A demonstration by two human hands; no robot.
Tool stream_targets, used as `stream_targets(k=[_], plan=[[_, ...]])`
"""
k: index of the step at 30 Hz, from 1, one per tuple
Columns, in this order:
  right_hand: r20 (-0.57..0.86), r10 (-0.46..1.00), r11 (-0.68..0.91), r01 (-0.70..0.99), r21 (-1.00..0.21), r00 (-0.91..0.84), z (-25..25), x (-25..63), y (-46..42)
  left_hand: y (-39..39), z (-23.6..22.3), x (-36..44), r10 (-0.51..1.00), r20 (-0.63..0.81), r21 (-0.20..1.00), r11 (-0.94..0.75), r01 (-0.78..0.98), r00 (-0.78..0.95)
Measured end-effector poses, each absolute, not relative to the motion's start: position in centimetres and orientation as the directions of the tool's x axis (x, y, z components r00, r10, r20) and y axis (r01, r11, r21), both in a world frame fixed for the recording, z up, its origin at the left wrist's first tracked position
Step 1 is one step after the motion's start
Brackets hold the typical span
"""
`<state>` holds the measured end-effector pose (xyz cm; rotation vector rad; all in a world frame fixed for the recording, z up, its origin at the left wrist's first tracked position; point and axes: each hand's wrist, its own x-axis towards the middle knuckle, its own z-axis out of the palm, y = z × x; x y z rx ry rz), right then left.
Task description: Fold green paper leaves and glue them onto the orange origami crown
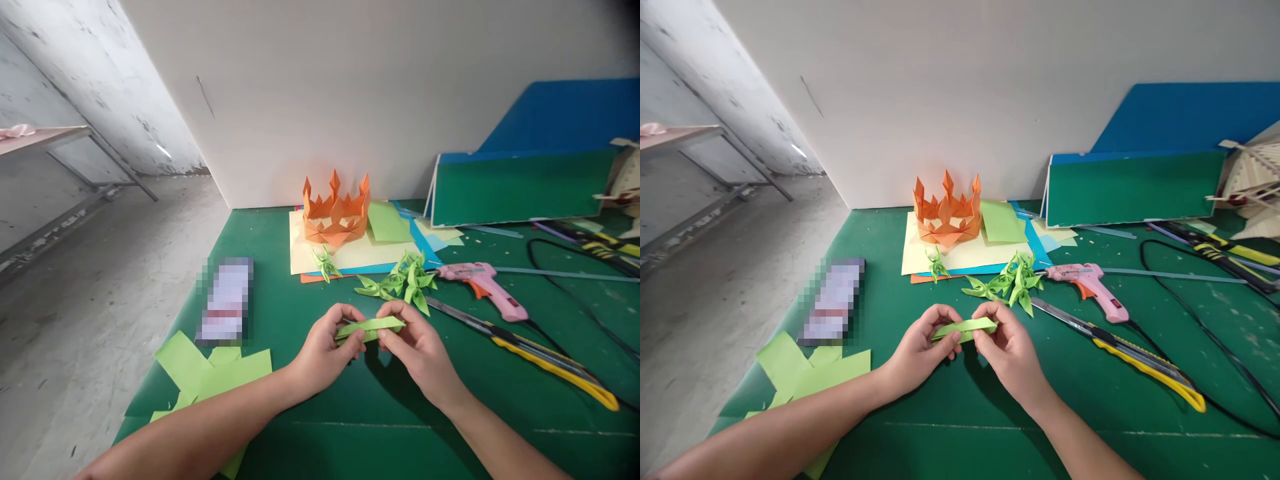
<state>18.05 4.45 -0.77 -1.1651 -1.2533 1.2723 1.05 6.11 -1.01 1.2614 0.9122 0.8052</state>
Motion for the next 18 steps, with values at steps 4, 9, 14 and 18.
stream_targets(k=[4,9,14,18], plan=[[0.009,0.997,0.009,0.002,-1.0,-0.079,-1.2,17.9,4.3,6.2,-0.7,1.0,0.892,-0.164,0.985,0.173,0.016,0.42],[0.033,0.997,0.039,0.091,-0.995,-0.068,-1.5,17.6,4.1,6.4,-0.9,0.9,0.895,-0.162,0.985,0.169,0.018,0.415],[0.101,0.994,0.106,0.171,-0.98,-0.041,-1.7,17.5,4.0,6.6,-0.7,0.7,0.88,-0.243,0.967,0.19,0.167,0.408],[0.114,0.993,0.12,0.227,-0.966,-0.037,-2.0,17.6,3.9,6.6,-0.5,0.8,0.887,-0.262,0.962,0.211,0.171,0.38]])
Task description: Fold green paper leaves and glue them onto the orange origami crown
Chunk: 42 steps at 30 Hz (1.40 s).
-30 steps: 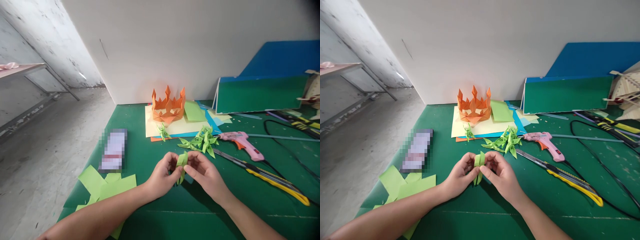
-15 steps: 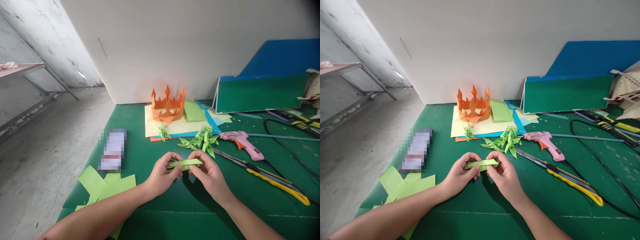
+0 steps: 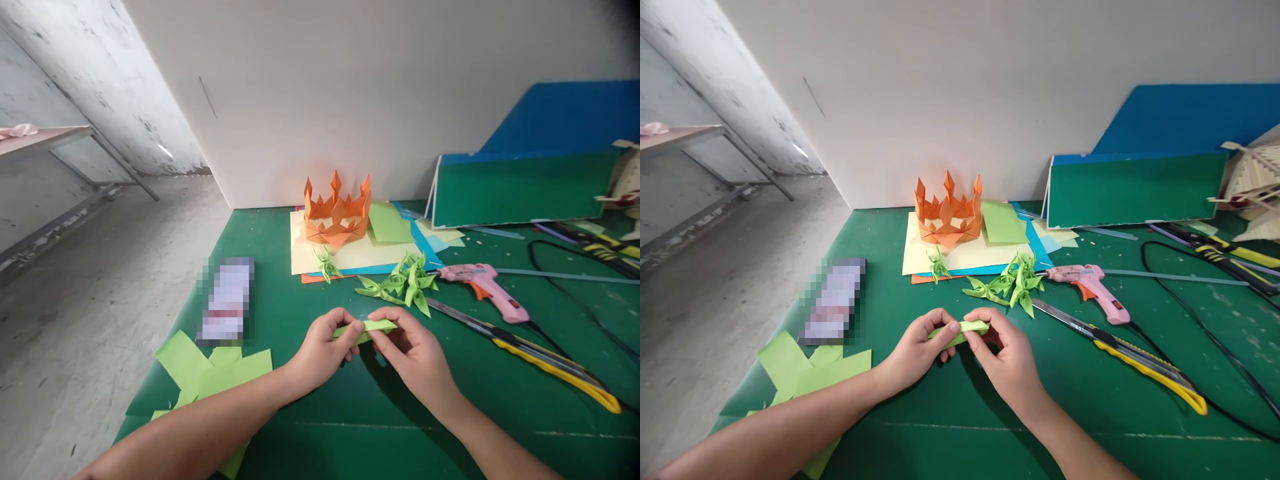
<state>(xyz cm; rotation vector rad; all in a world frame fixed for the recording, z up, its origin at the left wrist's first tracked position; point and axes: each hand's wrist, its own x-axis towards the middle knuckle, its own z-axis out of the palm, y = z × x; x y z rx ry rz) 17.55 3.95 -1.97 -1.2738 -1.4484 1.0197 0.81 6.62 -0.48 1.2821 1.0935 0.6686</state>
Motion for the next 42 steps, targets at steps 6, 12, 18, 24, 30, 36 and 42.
stream_targets(k=[6,12,18,24,30,36,42], plan=[[0.118,0.993,0.117,0.293,-0.949,-0.014,-2.0,17.7,4.1,6.2,-0.5,0.9,0.904,-0.228,0.964,0.157,0.214,0.361],[0.121,0.992,0.122,0.296,-0.947,-0.022,-1.8,17.7,4.1,6.1,-0.4,0.8,0.903,-0.186,0.975,0.121,0.185,0.387],[0.127,0.991,0.134,0.264,-0.955,-0.044,-1.8,17.7,4.0,6.8,-0.7,0.9,0.865,-0.236,0.967,0.255,0.017,0.444],[0.124,0.991,0.134,0.274,-0.952,-0.052,-1.8,17.4,3.9,6.7,-0.9,1.0,0.879,-0.216,0.974,0.224,0.033,0.424],[0.147,0.988,0.154,0.328,-0.932,-0.047,-1.6,17.2,3.8,6.1,-0.5,1.2,0.914,-0.205,0.976,0.165,0.141,0.349],[0.191,0.981,0.189,0.393,-0.9,-0.036,-1.5,17.3,3.9,6.0,-0.4,1.2,0.91,-0.21,0.974,0.164,0.154,0.357],[0.158,0.987,0.162,0.36,-0.919,-0.041,-1.6,17.6,3.9,5.9,-0.5,1.0,0.896,-0.197,0.98,0.165,0.115,0.399]])
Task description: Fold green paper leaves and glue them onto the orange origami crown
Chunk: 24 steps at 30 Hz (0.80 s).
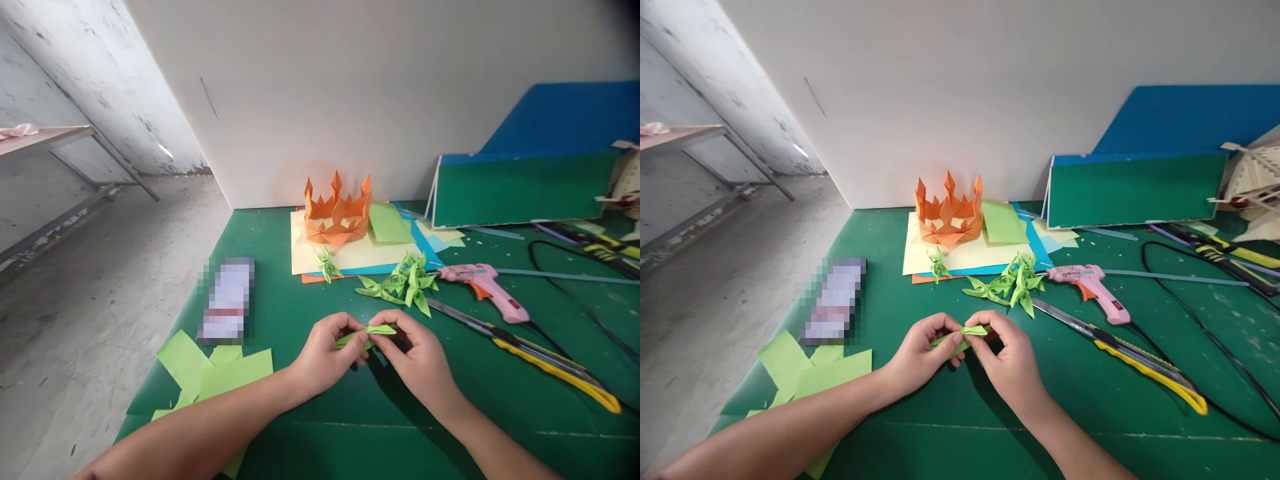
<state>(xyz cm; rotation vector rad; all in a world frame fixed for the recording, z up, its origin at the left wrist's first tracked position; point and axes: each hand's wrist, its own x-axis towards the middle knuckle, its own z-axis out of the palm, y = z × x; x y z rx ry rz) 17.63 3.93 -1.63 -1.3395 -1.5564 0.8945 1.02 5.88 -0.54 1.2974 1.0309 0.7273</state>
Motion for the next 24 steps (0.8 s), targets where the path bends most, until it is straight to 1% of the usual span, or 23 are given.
stream_targets(k=[3,8,10,12,14,18,21,24], plan=[[0.146,0.989,0.147,0.347,-0.926,-0.029,-1.84,17.75,3.96,5.89,-0.62,1.07,0.894,-0.197,0.98,0.171,0.102,0.403],[0.126,0.992,0.118,0.231,-0.966,0.023,-1.97,17.87,4.22,6.36,-0.89,1.11,0.904,-0.239,0.966,0.258,-0.006,0.354],[0.139,0.99,0.132,0.243,-0.961,0.011,-1.85,17.88,4.29,6.5,-0.98,1.05,0.907,-0.246,0.963,0.27,-0.023,0.341],[0.182,0.983,0.175,0.297,-0.939,-0.002,-1.71,17.87,4.28,6.54,-1.03,1.01,0.908,-0.254,0.96,0.278,-0.026,0.334],[0.259,0.966,0.246,0.381,-0.891,-0.016,-1.59,17.87,4.25,6.52,-1.1,1.01,0.911,-0.257,0.96,0.28,-0.026,0.323],[0.415,0.905,0.397,0.538,-0.743,-0.095,-1.4,17.95,4.26,6.48,-1.25,1.11,0.915,-0.246,0.96,0.276,-0.051,0.321],[0.483,0.861,0.469,0.619,-0.63,-0.162,-1.22,17.94,4.26,6.48,-1.2,1.16,0.913,-0.245,0.956,0.284,-0.074,0.326],[0.529,0.823,0.505,0.696,-0.511,-0.208,-1.03,17.85,4.11,6.42,-1.02,1.13,0.912,-0.263,0.955,0.293,-0.05,0.316]])
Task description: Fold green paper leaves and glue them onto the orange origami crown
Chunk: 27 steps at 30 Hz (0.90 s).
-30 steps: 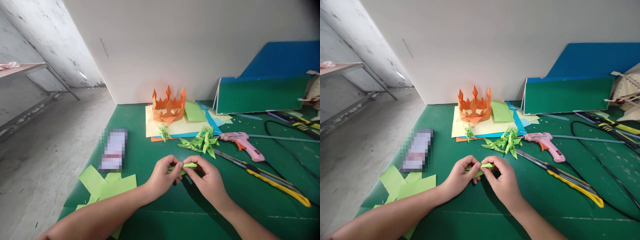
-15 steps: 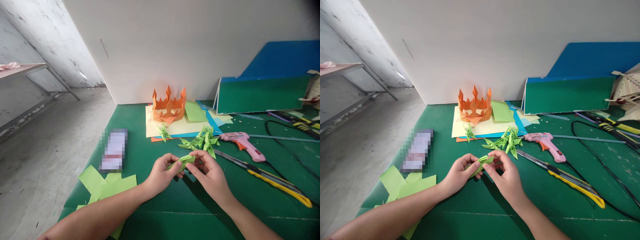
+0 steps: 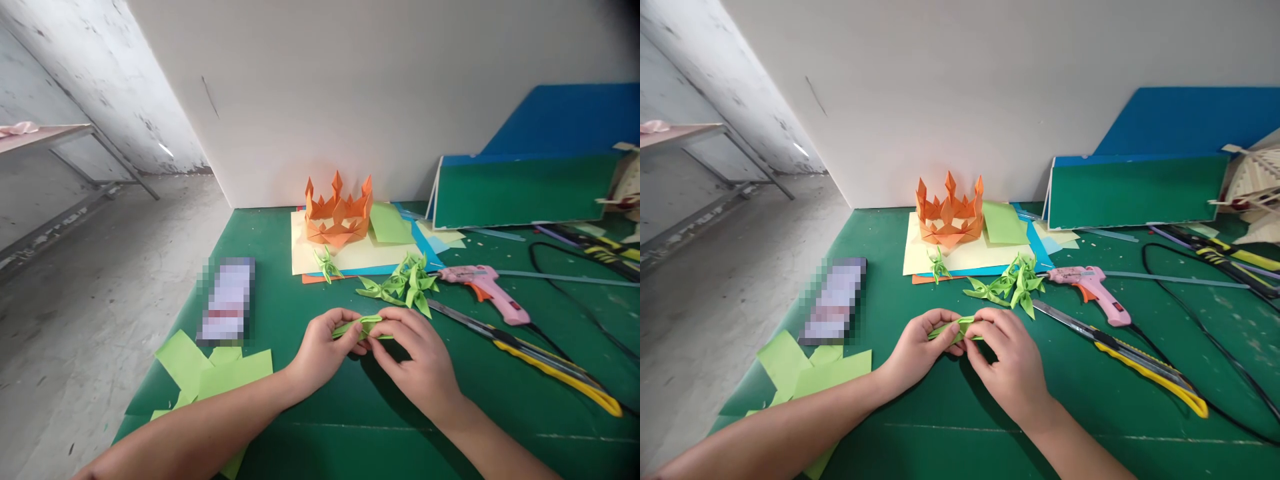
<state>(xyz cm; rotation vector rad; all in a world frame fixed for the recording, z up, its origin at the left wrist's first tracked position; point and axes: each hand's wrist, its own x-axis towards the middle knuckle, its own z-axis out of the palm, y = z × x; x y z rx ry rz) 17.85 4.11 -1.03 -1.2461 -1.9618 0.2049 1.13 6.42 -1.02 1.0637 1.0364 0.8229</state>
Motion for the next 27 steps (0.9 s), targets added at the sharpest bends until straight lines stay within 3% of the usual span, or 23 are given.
stream_targets(k=[9,22,27], plan=[[0.534,0.787,0.554,0.735,-0.392,-0.308,-0.75,18.23,3.96,6.42,-0.66,1.17,0.918,-0.287,0.954,0.299,-0.001,0.275],[0.525,0.769,0.597,0.702,-0.388,-0.364,-0.68,18.57,4.14,6.41,-0.16,0.99,0.925,-0.224,0.974,0.219,0.051,0.306],[0.585,0.762,0.578,0.698,-0.423,-0.277,-0.86,18.77,4.2,6.55,0.03,0.99,0.934,-0.207,0.978,0.186,0.1,0.293]])
